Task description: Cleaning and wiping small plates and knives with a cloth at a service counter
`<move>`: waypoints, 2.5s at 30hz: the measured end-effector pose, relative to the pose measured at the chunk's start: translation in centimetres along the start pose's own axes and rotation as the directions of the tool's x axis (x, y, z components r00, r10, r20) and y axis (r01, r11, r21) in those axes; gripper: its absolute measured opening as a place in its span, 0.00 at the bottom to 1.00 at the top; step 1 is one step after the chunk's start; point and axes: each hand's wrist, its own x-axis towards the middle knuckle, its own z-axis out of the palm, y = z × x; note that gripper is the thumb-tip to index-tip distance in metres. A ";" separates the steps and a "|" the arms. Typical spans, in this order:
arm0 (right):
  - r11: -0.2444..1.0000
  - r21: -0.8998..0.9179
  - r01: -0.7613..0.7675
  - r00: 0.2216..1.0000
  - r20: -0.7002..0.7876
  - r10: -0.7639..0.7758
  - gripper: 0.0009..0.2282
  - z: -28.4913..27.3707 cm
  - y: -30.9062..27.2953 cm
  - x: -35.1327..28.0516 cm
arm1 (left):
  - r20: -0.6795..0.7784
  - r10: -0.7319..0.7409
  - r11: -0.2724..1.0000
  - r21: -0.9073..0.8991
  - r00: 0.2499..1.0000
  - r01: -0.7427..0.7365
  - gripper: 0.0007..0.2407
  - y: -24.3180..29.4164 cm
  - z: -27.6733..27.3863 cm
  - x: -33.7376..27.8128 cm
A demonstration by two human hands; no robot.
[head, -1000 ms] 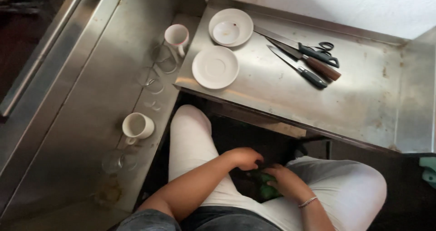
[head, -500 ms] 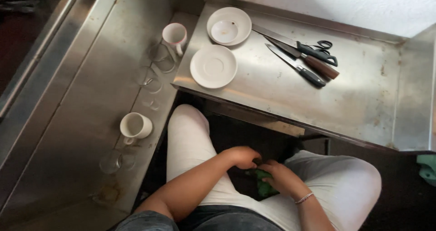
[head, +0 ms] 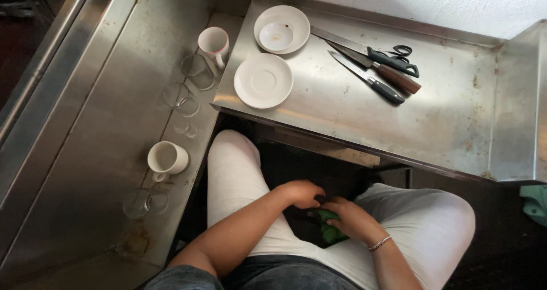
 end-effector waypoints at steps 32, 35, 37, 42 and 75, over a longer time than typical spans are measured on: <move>0.999 -0.033 -0.035 0.999 0.008 0.035 0.21 0.5 0.7 -0.2 | 0.007 0.037 0.998 -0.041 0.999 -0.037 0.14 0.8 -1.3 -1.1; 1.000 -0.021 0.000 1.000 -0.021 0.000 0.22 1.4 2.0 0.0 | -0.093 0.133 0.985 -0.100 0.987 -0.142 0.12 1.8 -1.8 -1.7; 1.000 -0.003 0.024 0.998 -0.059 -0.024 0.22 1.1 2.3 0.2 | -0.174 0.194 0.967 -0.132 0.965 -0.218 0.12 4.4 -4.0 -2.7; 0.993 -0.110 0.040 0.995 -0.084 -0.049 0.22 0.4 3.1 0.8 | -0.057 0.386 0.906 0.211 0.921 -0.366 0.09 10.7 -11.1 -1.5; 0.992 0.114 0.052 0.995 -0.085 -0.042 0.19 2.2 4.5 1.3 | -0.446 -0.523 0.548 -0.829 0.727 -0.114 0.13 12.3 -23.4 -5.5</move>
